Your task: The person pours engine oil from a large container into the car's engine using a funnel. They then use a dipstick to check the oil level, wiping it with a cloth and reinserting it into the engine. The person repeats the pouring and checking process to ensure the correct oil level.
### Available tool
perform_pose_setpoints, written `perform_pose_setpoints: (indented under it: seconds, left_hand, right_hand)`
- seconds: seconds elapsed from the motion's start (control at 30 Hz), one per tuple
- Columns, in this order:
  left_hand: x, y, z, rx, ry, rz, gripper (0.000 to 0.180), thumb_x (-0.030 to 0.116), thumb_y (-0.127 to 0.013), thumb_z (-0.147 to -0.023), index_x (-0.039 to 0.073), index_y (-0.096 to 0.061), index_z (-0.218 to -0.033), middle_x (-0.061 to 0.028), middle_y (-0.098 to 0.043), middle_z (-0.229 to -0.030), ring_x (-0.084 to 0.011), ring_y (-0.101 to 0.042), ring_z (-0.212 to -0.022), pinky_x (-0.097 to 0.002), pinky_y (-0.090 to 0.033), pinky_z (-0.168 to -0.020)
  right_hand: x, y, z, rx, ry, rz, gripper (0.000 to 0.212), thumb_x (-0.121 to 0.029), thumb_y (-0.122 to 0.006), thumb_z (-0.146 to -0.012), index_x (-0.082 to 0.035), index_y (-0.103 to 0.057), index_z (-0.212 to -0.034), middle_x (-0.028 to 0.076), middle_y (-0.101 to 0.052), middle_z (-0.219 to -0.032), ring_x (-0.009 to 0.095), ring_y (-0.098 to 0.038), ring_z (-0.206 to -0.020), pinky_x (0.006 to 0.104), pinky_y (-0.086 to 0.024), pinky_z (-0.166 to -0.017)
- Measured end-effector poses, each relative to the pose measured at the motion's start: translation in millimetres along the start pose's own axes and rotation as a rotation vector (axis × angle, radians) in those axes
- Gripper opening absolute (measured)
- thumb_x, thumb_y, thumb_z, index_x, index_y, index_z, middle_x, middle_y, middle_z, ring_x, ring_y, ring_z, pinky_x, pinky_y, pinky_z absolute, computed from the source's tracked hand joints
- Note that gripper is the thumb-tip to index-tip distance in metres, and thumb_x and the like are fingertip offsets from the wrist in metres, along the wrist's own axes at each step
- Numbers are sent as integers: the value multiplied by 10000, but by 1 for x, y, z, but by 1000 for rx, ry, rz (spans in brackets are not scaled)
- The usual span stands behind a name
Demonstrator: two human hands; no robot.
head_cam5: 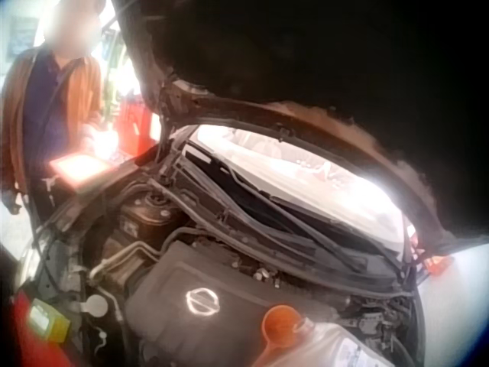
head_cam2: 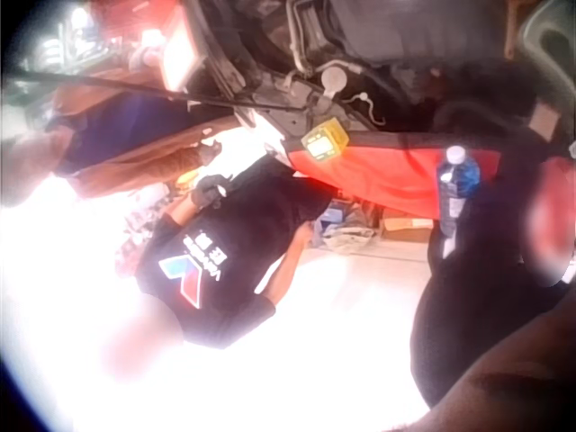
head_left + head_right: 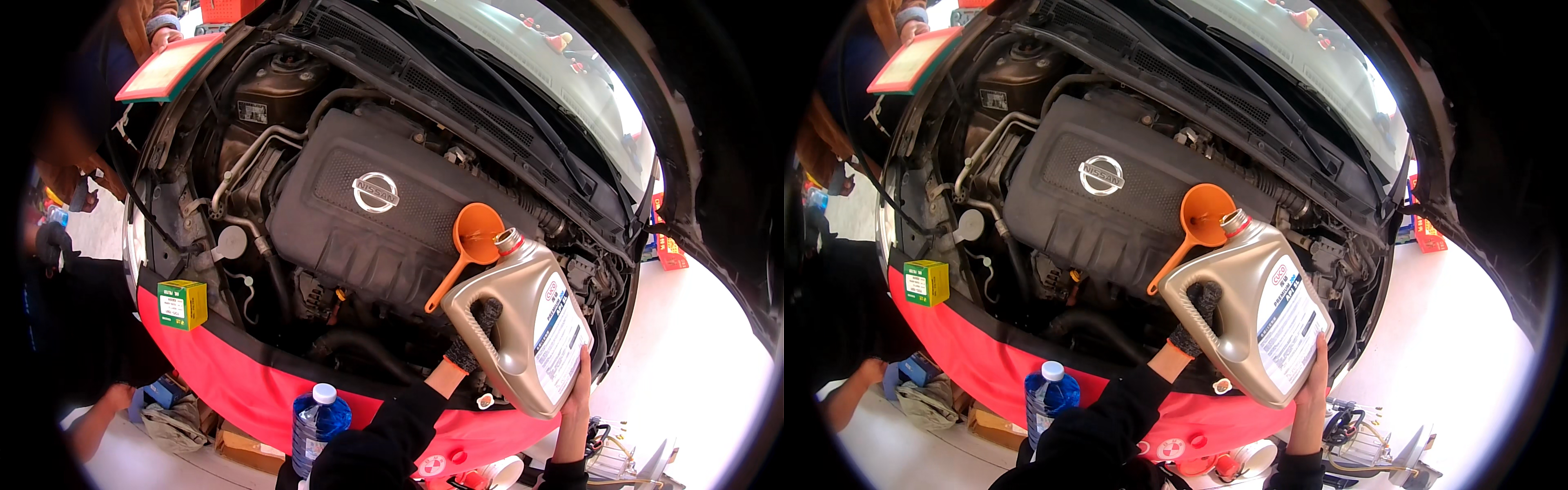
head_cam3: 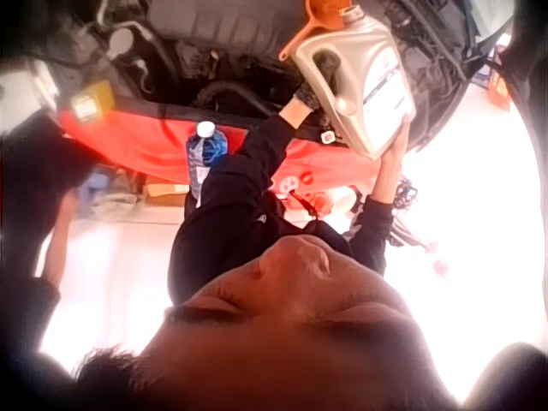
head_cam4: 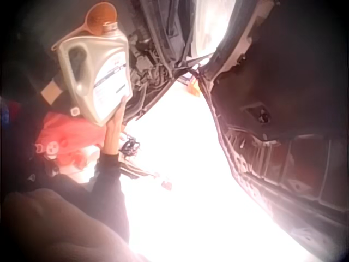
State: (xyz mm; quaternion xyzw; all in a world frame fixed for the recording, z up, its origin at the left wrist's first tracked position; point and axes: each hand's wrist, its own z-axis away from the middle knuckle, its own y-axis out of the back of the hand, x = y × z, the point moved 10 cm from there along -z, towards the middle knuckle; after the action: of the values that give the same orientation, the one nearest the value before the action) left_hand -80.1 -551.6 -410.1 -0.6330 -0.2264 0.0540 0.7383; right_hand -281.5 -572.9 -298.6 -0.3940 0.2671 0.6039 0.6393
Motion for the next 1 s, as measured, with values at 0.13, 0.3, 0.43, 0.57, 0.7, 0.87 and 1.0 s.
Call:
perform_pose_setpoints:
  seconds: [0.13,0.3,0.43,0.57,0.7,0.87,1.0]
  left_hand:
    - [4,-1,1,5,-1,-3,419,307,-615,-927,25,-529,-1225,-45,-575,-1142,-140,-537,-1022,-306,-479,-883]
    - [7,-2,3,8,-3,-1,418,307,-615,-927,24,-530,-1223,-46,-577,-1139,-141,-539,-1020,-306,-480,-882]
    - [8,-3,4,8,0,-5,418,306,-615,-926,23,-531,-1222,-47,-578,-1137,-141,-540,-1019,-306,-480,-880]
    - [8,-3,5,7,-2,-1,417,306,-615,-926,22,-531,-1221,-48,-579,-1135,-142,-541,-1017,-306,-481,-879]
    - [12,-4,5,9,-8,-9,417,305,-615,-926,21,-532,-1219,-49,-580,-1133,-142,-543,-1016,-306,-481,-877]
    - [13,-4,5,11,-11,-14,416,305,-615,-926,20,-533,-1218,-50,-582,-1131,-143,-544,-1014,-306,-481,-875]
    - [15,-5,6,14,-16,-17,415,305,-614,-926,19,-533,-1216,-51,-583,-1128,-144,-545,-1013,-306,-482,-874]
  right_hand:
    - [0,-4,2,-1,-5,7,547,-400,-489,-956,-27,-421,-1351,146,-572,-1265,264,-619,-1068,384,-519,-916]
    - [0,-3,1,1,-6,5,546,-396,-487,-956,-26,-419,-1353,148,-572,-1265,264,-619,-1068,382,-520,-915]
    - [-2,-3,2,-1,12,16,546,-396,-486,-957,-27,-420,-1353,147,-571,-1266,261,-618,-1072,381,-519,-918]
    - [-3,-7,3,-3,19,19,546,-396,-486,-957,-27,-420,-1353,144,-571,-1266,261,-616,-1076,380,-515,-925]
    - [-3,-7,4,-5,14,23,542,-395,-487,-956,-32,-423,-1353,141,-571,-1268,262,-614,-1079,381,-513,-928]
    - [-2,-6,4,-4,-2,2,534,-393,-490,-955,-36,-432,-1348,142,-577,-1263,263,-618,-1072,384,-515,-923]
    - [-2,-6,4,3,1,6,535,-393,-494,-954,-31,-435,-1344,143,-582,-1254,263,-624,-1061,384,-520,-914]
